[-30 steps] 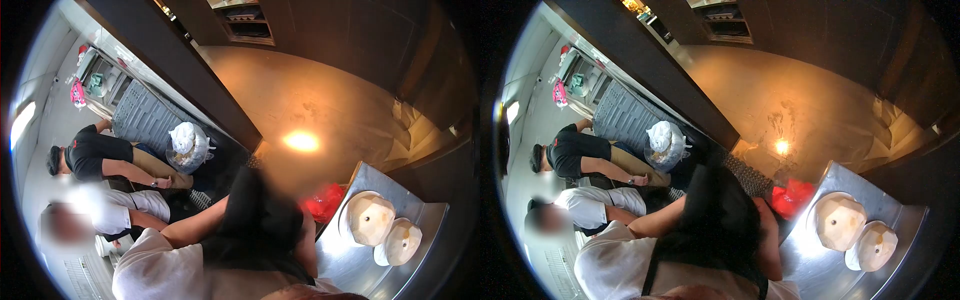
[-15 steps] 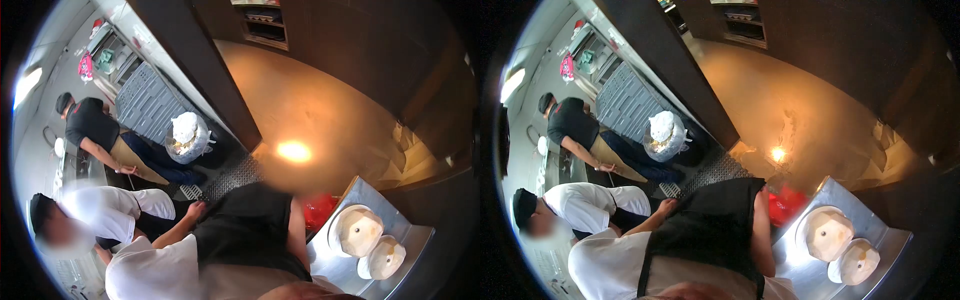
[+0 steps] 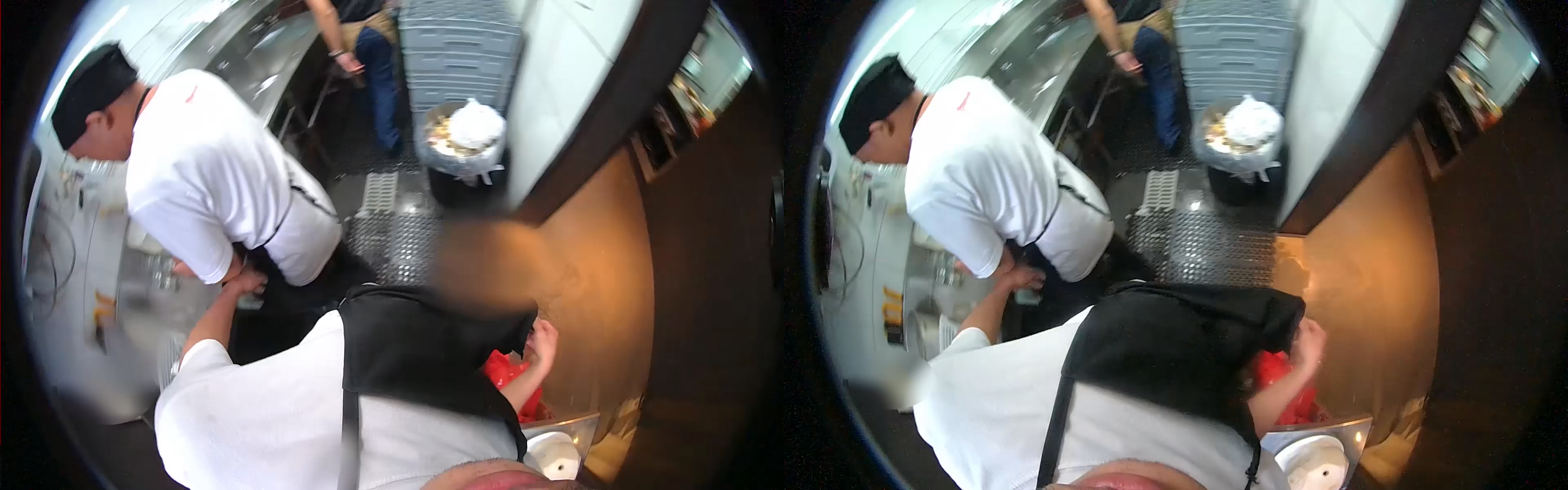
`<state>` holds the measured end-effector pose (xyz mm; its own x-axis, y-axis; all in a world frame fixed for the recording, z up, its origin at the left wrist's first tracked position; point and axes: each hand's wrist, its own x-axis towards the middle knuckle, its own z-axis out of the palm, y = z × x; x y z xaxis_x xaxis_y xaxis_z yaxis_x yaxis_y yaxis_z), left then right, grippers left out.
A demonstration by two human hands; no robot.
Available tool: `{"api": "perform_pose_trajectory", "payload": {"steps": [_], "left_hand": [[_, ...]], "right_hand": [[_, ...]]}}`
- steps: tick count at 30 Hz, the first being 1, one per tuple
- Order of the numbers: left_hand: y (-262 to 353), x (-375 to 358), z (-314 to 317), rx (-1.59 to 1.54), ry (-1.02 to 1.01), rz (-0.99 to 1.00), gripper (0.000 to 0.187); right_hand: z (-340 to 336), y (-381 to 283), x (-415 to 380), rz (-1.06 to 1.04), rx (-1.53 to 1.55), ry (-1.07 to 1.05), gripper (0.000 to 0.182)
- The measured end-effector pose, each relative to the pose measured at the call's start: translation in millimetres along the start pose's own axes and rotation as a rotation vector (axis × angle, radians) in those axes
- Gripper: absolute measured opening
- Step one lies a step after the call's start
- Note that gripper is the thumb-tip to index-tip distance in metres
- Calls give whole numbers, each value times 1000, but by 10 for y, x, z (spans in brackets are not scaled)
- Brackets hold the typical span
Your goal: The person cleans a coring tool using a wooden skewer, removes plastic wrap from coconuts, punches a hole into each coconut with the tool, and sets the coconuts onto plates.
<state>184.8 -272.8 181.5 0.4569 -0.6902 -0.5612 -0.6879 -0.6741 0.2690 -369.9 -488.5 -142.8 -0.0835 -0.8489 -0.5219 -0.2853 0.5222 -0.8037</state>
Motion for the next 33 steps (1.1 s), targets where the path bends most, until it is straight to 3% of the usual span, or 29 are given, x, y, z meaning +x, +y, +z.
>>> {"api": "perform_pose_trajectory", "payload": {"steps": [1,5,6,7,8,9,11,13,16,17,18,19,21,22,24,25,26,28,29,30,31,32,33], "left_hand": [[-103,-112,-157,20,3,-21,41],[-542,-305,-523,88,-23,-110,45],[-612,-318,-616,127,-41,-134,47],[-623,-245,-671,179,-82,-156,48],[-638,-122,-653,222,-129,-163,49],[-624,35,-624,273,-157,-166,50],[-543,298,-498,386,-217,-178,53],[-610,315,-341,511,-234,-158,55],[-390,732,-278,676,-218,-110,59],[-339,936,-300,568,-148,-93,60],[-398,1192,-270,253,-37,10,61],[164,1335,-264,99,9,-32,52],[712,1470,-150,119,149,520,43],[793,1530,-6,110,154,686,41],[733,1786,278,12,222,1024,38],[622,1602,420,-297,-152,753,36],[476,1484,517,-364,-303,569,36],[402,2486,1113,-63,-361,651,37],[618,3516,1472,209,-433,782,38],[1077,4989,1996,595,-492,1025,39],[1244,5817,2192,841,-553,1176,40],[1410,5814,2084,1001,-595,1113,44],[1531,6126,2100,1199,-716,1336,51]], "right_hand": [[67,-242,-168,138,-54,-2,20],[-483,210,446,105,74,298,25],[-881,832,875,-72,111,218,31],[-580,303,578,-76,346,375,36],[-387,-75,237,10,258,504,48],[-378,-70,222,64,259,555,61],[-244,-128,111,141,230,640,69],[-121,51,-473,220,234,689,67],[-119,461,-647,233,607,506,60],[-13,441,-672,241,674,515,53],[174,281,-806,215,720,541,46],[257,491,-870,71,898,478,41],[560,424,-1181,29,1110,573,34],[629,470,-1344,-26,1188,543,28],[884,179,-1799,42,1162,678,23],[1061,-183,-2097,116,1105,871,25],[1166,-190,-2335,33,1180,915,28],[1214,-213,-2523,-43,1330,963,30],[1236,-177,-2672,-48,1355,982,30],[1219,-81,-2780,-72,1372,992,30],[1235,19,-2914,-105,1389,1000,30],[1140,180,-2988,-244,1381,1043,32],[1043,107,-3002,-225,1318,1252,38]]}}
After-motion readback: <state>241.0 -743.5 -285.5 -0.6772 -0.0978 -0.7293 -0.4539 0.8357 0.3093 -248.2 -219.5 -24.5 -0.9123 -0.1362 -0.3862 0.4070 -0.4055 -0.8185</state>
